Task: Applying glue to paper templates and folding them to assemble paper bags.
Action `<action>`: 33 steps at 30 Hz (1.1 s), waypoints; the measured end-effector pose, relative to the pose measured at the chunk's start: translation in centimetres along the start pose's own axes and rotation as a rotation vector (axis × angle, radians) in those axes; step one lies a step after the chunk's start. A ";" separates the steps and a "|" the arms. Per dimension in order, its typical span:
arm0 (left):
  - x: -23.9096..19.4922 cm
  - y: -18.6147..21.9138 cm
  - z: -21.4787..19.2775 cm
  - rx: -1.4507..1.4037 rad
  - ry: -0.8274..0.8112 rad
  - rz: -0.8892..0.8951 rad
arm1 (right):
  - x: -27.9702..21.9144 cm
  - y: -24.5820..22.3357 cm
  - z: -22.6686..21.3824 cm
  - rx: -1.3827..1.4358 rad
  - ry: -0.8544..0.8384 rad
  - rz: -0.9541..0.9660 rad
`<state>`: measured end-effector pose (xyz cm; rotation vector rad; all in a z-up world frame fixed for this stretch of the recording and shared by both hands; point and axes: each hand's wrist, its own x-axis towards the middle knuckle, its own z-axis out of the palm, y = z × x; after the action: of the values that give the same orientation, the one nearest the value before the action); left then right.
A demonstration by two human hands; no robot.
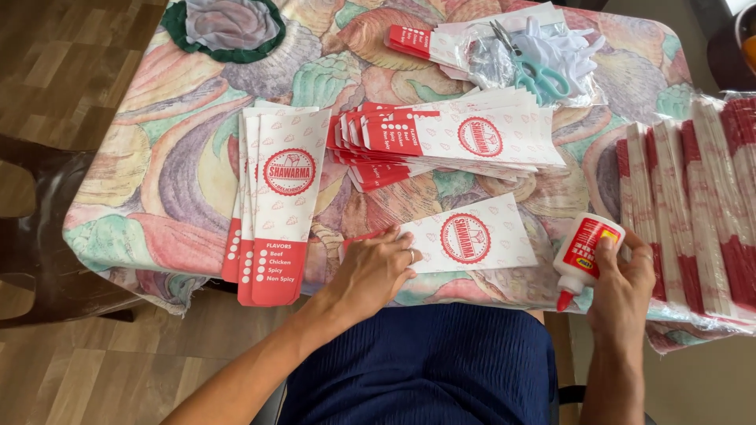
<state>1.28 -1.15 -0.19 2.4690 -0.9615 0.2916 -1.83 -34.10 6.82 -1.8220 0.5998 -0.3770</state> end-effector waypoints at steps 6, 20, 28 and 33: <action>-0.7 0.4 -0.2 0.074 0.074 0.111 | 2.9 2.0 -1.9 -0.853 0.001 -0.443; -2.2 0.8 -1.9 0.016 0.049 0.116 | -3.0 1.5 9.0 -0.815 -0.576 -0.992; -8.5 0.4 -3.6 0.317 -0.021 0.121 | 0.2 4.1 5.1 -1.008 -0.448 -0.916; -8.0 4.2 -3.5 0.796 -0.325 -0.312 | -0.4 3.4 5.4 -1.009 -0.416 -0.911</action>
<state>-7.53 2.51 1.51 3.4290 -0.6198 0.1889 0.00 -30.53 1.92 -2.9930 -0.4968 -0.2737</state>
